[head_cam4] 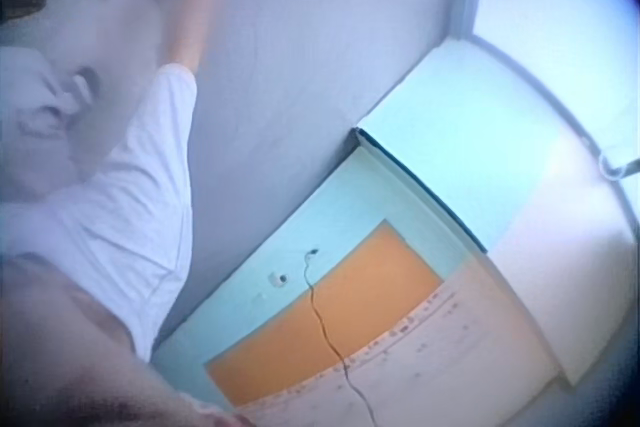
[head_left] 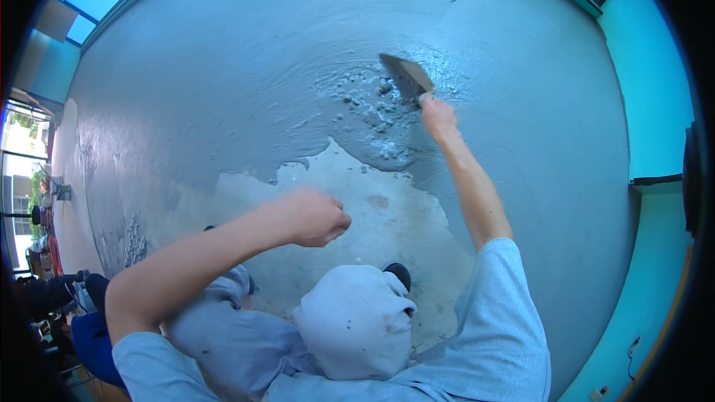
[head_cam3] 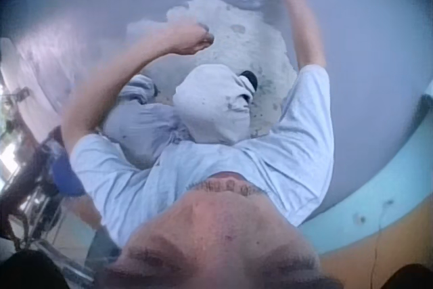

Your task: Spreading and leveling a wet compound on a floor using a hand trowel.

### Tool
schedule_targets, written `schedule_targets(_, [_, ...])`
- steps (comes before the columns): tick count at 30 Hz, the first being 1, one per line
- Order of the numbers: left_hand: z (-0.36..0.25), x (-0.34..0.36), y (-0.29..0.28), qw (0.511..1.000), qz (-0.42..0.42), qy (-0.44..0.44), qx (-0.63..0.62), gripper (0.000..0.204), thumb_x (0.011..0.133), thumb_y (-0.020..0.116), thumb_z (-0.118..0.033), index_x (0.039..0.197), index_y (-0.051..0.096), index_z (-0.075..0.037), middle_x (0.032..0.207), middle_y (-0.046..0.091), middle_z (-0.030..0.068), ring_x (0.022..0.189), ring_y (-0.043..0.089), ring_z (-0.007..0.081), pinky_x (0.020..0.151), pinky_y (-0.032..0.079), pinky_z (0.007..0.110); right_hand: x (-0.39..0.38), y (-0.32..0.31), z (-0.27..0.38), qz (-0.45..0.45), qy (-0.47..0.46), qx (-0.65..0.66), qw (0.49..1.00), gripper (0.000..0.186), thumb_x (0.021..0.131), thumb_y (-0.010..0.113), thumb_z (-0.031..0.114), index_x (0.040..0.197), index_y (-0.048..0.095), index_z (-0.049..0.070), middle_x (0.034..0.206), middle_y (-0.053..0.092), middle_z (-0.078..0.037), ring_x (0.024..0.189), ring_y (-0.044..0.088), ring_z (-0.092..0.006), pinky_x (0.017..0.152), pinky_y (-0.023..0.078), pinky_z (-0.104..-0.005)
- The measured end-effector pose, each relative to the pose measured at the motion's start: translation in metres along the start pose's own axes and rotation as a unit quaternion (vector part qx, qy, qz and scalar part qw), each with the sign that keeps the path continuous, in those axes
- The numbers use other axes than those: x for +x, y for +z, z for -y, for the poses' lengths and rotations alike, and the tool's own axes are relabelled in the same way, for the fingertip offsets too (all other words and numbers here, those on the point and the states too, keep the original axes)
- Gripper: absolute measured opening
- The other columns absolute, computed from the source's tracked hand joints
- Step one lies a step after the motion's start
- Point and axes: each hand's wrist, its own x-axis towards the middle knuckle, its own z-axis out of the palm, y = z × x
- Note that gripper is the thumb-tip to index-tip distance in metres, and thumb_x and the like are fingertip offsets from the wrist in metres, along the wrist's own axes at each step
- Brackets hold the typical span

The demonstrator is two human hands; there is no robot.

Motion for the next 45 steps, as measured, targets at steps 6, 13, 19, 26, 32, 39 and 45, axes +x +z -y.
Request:
schedule_targets(6, [0.019, 0.003, 0.026, 0.993, 0.103, 0.043, 0.03, 0.018, 0.083, 0.049, -0.021, 0.085, 0.061, -0.008, 0.089, 0.06, 0.0137, 0.081, 0.06, 0.032, 0.069, 0.049, 0.044, -0.039, 0.012, 0.073, -0.009, -0.168, 0.013, 0.986, 0.02, 0.078, 0.046, 0.006, 0.096, 0.052, 0.0, 0.079, 0.063, -0.017, 0.068, 0.064, -0.0326, 0.059, 0.051, -0.0417])
schedule_targets(13, [0.018, 0.007, -0.002, 0.984, 0.105, 0.138, 0.039, 0.02, 0.083, 0.049, -0.022, 0.084, 0.062, -0.006, 0.089, 0.06, 0.0141, 0.081, 0.06, 0.0328, 0.069, 0.049, 0.043, -0.136, 0.004, 0.084, 0.096, -0.204, -0.034, 0.974, 0.031, 0.078, 0.048, 0.007, 0.108, 0.048, 0.004, 0.077, 0.058, -0.013, 0.063, 0.061, -0.0309, 0.055, 0.05, -0.0408])
schedule_targets(19, [0.034, -0.011, 0.01, 0.955, 0.18, 0.222, 0.077, 0.02, 0.074, 0.053, -0.011, 0.086, 0.067, -0.005, 0.086, 0.065, 0.014, 0.079, 0.063, 0.0311, 0.067, 0.051, 0.04, -0.229, -0.035, 0.053, 0.169, -0.177, -0.021, 0.969, 0.032, 0.077, 0.051, 0.01, 0.109, 0.048, 0.012, 0.081, 0.057, -0.009, 0.07, 0.061, -0.0276, 0.057, 0.048, -0.0409])
schedule_targets(26, [0.039, -0.02, 0.016, 0.879, 0.178, 0.432, 0.097, 0.012, 0.069, 0.058, -0.009, 0.072, 0.066, -0.002, 0.073, 0.064, 0.0159, 0.071, 0.063, 0.0321, 0.061, 0.051, 0.04, -0.167, -0.019, 0.061, -0.014, 0.147, -0.043, 0.988, 0.029, 0.076, 0.053, 0.009, 0.105, 0.046, 0.009, 0.081, 0.057, -0.012, 0.074, 0.06, -0.0337, 0.059, 0.048, -0.0454])
schedule_targets(32, [0.041, -0.035, 0.025, 0.873, 0.067, 0.483, 0.024, 0.01, 0.066, 0.058, -0.007, 0.069, 0.066, -0.003, 0.072, 0.065, 0.0141, 0.07, 0.064, 0.0288, 0.058, 0.05, 0.039, -0.091, 0.019, 0.053, 0.006, 0.297, -0.066, 0.953, 0.036, 0.076, 0.056, 0.013, 0.11, 0.044, 0.009, 0.092, 0.058, -0.018, 0.08, 0.058, -0.0402, 0.068, 0.047, -0.0492])
schedule_targets(39, [0.061, -0.066, 0.0, 0.88, 0.091, 0.454, 0.107, 0.011, 0.067, 0.058, -0.008, 0.071, 0.068, -0.005, 0.072, 0.065, 0.0128, 0.072, 0.065, 0.027, 0.055, 0.05, 0.04, -0.188, 0.018, 0.107, 0.039, 0.131, -0.056, 0.989, 0.038, 0.076, 0.057, 0.011, 0.111, 0.045, 0.009, 0.088, 0.057, -0.014, 0.078, 0.058, -0.0347, 0.063, 0.047, -0.0446])
schedule_targets(45, [0.036, -0.074, 0.061, 0.817, 0.116, 0.552, 0.121, 0.017, 0.067, 0.064, -0.014, 0.081, 0.07, -0.006, 0.086, 0.067, 0.012, 0.079, 0.065, 0.0268, 0.059, 0.053, 0.039, -0.304, 0.0, 0.173, 0.119, 0.127, -0.038, 0.984, 0.038, 0.074, 0.058, 0.01, 0.11, 0.046, 0.008, 0.087, 0.056, -0.013, 0.076, 0.058, -0.0332, 0.06, 0.047, -0.0411])
